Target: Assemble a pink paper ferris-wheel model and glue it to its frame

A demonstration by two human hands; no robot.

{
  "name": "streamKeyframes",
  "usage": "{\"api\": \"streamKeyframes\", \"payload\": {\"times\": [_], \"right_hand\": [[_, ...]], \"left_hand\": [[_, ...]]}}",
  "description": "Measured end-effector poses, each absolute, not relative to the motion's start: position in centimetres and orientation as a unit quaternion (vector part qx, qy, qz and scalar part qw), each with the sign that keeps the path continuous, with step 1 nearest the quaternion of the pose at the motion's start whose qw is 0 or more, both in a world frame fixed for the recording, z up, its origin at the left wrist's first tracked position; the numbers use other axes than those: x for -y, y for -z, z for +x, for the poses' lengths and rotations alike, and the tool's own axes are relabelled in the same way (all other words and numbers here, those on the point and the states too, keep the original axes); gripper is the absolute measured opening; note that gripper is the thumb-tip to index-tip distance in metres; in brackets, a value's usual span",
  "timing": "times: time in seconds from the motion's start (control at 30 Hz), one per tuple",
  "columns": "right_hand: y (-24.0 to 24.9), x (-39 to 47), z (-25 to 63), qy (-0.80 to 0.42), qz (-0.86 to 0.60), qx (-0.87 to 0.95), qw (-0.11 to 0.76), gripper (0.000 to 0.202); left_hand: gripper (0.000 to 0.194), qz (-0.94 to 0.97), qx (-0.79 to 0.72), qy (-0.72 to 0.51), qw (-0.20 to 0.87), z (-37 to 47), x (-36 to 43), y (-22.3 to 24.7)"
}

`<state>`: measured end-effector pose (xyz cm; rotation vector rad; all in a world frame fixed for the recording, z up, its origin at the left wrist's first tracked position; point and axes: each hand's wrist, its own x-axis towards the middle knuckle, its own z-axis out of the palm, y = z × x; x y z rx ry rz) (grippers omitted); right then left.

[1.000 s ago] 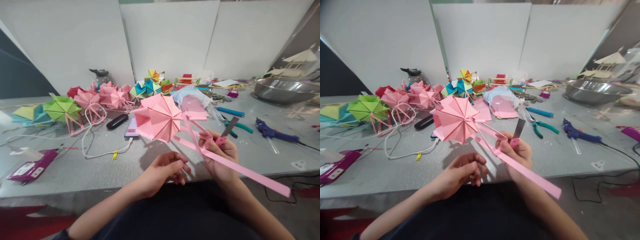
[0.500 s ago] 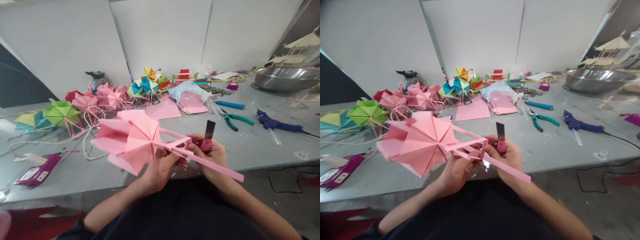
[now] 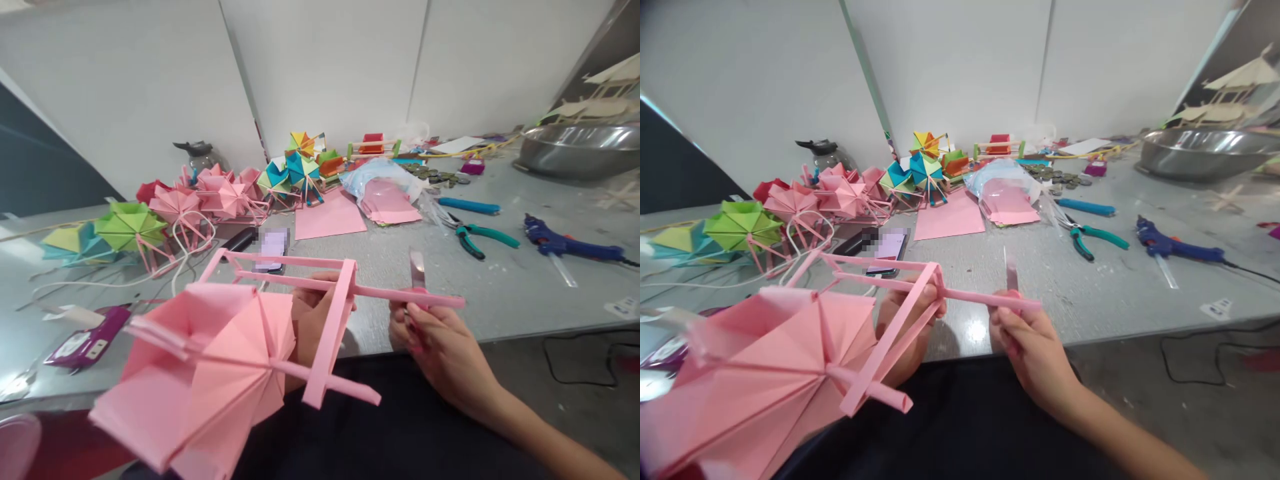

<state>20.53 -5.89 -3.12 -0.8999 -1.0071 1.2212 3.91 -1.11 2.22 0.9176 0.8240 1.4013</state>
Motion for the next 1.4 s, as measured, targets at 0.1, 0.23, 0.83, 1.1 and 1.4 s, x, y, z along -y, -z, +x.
{"api": "streamKeyframes", "payload": {"times": [0.1,0.23,0.83,1.1,1.4], "right_hand": [[3.5,7.7,21.7,-0.524,-0.411,0.487,0.565,0.041],[2.9,9.0,22.6,-0.413,-0.413,0.644,0.495,0.053],[2.6,5.7,18.7,-0.291,-0.362,0.726,0.507,0.042],[2.3,4.9,20.1,-0.107,-0.379,0.804,0.445,0.041],[1.9,3.8,22.0,0.065,-0.369,0.805,0.46,0.022]], "left_hand": [[0.031,0.391,-0.33,-0.648,0.564,3.7,1.2,-2.7],[0.024,0.389,-0.317,-0.664,0.554,3.6,1.3,-3.0],[0.045,0.442,-0.329,-0.555,0.623,3.6,2.0,-1.7],[0.056,0.413,-0.285,-0.493,0.711,3.2,2.2,-1.4],[0.054,0.376,-0.214,-0.422,0.796,3.4,2.4,-1.9]]}}
